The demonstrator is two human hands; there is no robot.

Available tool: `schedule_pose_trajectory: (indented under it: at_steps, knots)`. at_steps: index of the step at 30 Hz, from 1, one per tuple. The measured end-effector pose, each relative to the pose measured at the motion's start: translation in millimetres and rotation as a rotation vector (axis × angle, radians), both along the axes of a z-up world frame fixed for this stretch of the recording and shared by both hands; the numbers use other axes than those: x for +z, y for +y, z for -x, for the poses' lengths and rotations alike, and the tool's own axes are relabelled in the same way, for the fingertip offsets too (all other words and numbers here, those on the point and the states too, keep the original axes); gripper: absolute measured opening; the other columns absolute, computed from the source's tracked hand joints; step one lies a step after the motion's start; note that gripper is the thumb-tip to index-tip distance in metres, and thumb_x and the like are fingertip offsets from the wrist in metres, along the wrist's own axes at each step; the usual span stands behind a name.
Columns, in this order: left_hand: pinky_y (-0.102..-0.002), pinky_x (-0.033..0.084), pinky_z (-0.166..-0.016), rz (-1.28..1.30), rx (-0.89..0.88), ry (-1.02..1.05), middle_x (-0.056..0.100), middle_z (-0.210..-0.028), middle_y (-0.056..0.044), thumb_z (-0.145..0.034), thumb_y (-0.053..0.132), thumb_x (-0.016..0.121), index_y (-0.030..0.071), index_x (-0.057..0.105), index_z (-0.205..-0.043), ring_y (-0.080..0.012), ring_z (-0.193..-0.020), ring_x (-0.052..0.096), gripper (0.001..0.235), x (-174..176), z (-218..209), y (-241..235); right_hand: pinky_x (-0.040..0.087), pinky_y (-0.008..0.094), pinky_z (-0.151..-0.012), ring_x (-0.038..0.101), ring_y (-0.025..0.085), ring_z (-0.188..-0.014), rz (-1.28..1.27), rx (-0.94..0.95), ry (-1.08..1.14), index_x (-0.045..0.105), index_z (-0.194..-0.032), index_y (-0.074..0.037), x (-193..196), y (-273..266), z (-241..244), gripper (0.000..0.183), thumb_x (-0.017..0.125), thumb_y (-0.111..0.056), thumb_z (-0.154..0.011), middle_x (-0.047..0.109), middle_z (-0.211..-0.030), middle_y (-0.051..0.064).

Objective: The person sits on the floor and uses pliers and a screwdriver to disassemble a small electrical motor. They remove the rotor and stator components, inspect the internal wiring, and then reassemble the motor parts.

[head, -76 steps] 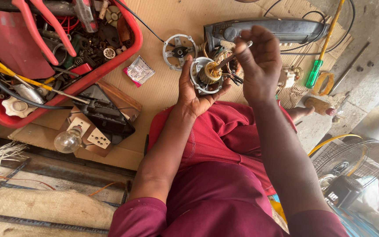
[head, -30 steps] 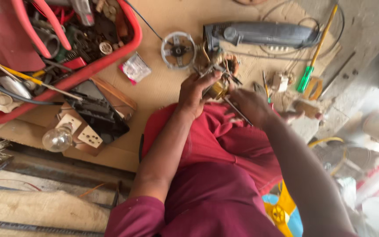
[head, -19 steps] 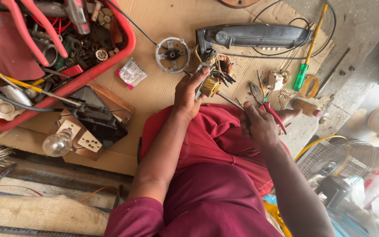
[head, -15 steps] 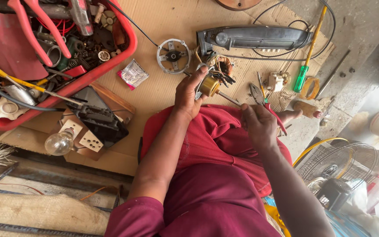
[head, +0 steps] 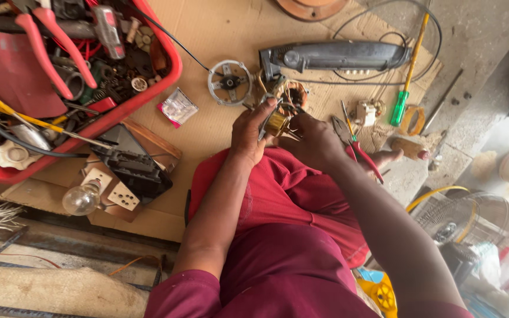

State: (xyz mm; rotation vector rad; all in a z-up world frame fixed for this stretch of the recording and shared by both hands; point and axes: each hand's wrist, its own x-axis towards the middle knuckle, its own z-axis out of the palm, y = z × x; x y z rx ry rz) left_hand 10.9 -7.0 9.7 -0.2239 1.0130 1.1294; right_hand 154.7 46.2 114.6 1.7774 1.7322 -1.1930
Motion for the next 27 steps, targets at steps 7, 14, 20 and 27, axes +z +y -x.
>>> schedule_pose_trajectory:
  at_steps: [7,14,20,27]
  knots:
    - [-0.022,0.040,-0.051,0.022,-0.024,-0.023,0.067,-0.084,-0.002,-0.079,0.037,0.087,0.001,0.070,-0.102,-0.0068,-0.065,0.055,0.046,0,-1,1,0.055,0.040,-0.092,0.071,0.027,-0.109,-0.206,-0.017,0.227,0.067,-0.129,-0.008,-26,-3,11,0.063,0.086,-0.043,-0.080,0.074,-0.119,0.012]
    - [-0.036,0.054,-0.066,0.066,0.051,-0.055,0.070,-0.090,-0.006,-0.077,0.044,0.085,0.002,0.068,-0.107,-0.0151,-0.074,0.067,0.054,6,3,8,0.058,0.035,-0.091,0.075,0.022,-0.101,-0.221,0.005,0.163,0.070,-0.128,-0.014,-17,-3,-1,0.063,0.087,-0.044,-0.076,0.077,-0.117,0.010]
    - [-0.051,0.056,-0.090,0.122,0.058,-0.082,0.070,-0.101,-0.010,-0.075,0.055,0.079,0.013,0.066,-0.120,-0.0226,-0.088,0.070,0.064,10,7,9,0.060,0.032,-0.081,0.073,0.020,-0.095,-0.012,-0.192,0.447,0.066,-0.131,-0.003,0,6,-44,0.061,0.085,-0.034,-0.083,0.075,-0.117,0.014]
    - [-0.050,0.058,-0.086,0.183,0.052,-0.108,0.065,-0.098,-0.010,-0.077,0.066,0.073,0.014,0.067,-0.114,-0.0258,-0.087,0.067,0.064,4,8,6,0.054,0.027,-0.063,0.064,0.013,-0.075,0.118,-0.987,0.650,0.062,-0.142,0.000,-12,-8,-124,0.057,0.074,-0.022,-0.091,0.072,-0.101,0.009]
